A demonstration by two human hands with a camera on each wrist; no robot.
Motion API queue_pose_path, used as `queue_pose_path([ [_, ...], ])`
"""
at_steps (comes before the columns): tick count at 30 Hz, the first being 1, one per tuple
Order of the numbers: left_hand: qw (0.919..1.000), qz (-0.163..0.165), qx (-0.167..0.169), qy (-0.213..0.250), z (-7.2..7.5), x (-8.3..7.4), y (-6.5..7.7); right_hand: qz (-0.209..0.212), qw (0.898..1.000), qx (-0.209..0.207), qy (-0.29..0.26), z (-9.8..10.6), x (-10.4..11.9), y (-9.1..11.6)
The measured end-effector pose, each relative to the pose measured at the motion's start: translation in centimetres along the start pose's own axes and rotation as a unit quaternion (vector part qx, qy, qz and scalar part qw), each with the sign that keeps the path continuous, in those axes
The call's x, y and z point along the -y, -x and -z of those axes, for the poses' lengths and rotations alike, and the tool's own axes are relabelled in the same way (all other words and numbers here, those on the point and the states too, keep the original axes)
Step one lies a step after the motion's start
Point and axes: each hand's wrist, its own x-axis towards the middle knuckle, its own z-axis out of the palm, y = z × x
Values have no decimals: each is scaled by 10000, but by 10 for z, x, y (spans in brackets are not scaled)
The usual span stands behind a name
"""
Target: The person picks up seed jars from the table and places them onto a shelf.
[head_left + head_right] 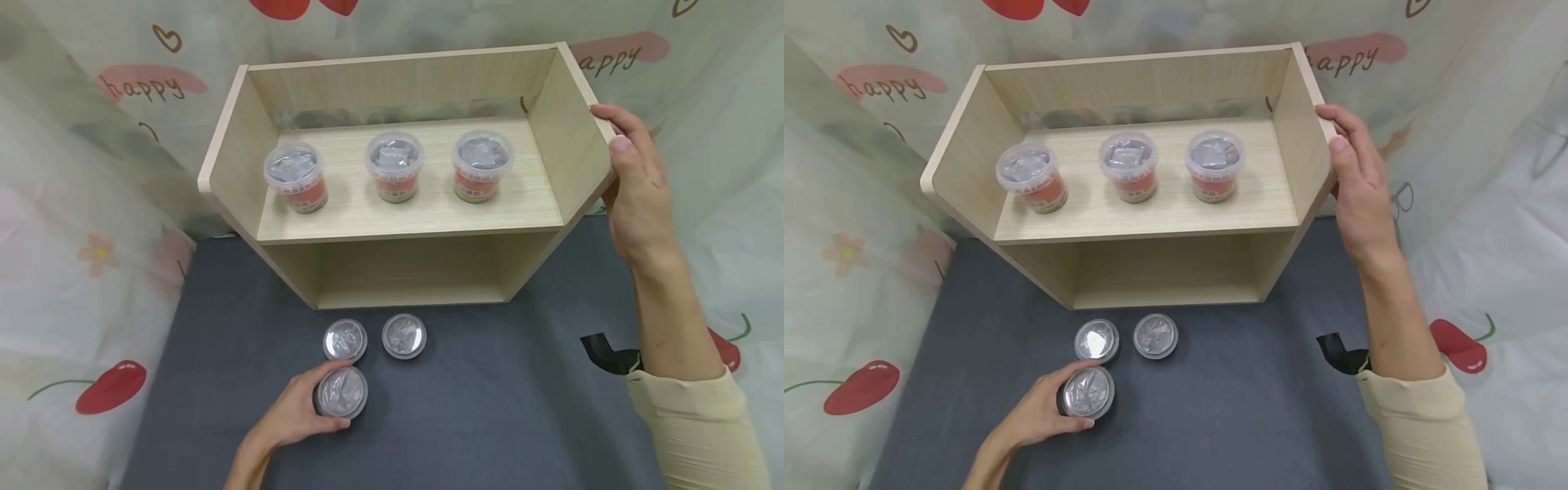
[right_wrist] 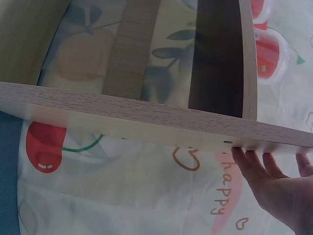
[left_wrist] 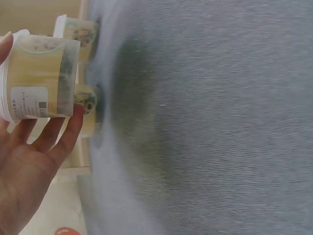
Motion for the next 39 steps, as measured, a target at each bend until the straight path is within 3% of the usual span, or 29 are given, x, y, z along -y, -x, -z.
queue_pose_path([
  [15,9999,147,30,83,12,-19,-15,29,10000,-29,21,0,0,1],
  [24,9985,-264,-340,341,23,-30,-28,47,10000,-11,47,0,-2,1],
  [30,9970,-458,-466,402,37,-57,-40,46,9999,-39,90,1,-3,1],
  [34,9967,-325,-493,553,43,-65,-45,51,10000,-42,47,1,-3,1],
  [39,9933,-151,-670,927,45,-64,-52,71,9999,-53,63,1,-4,1],
])
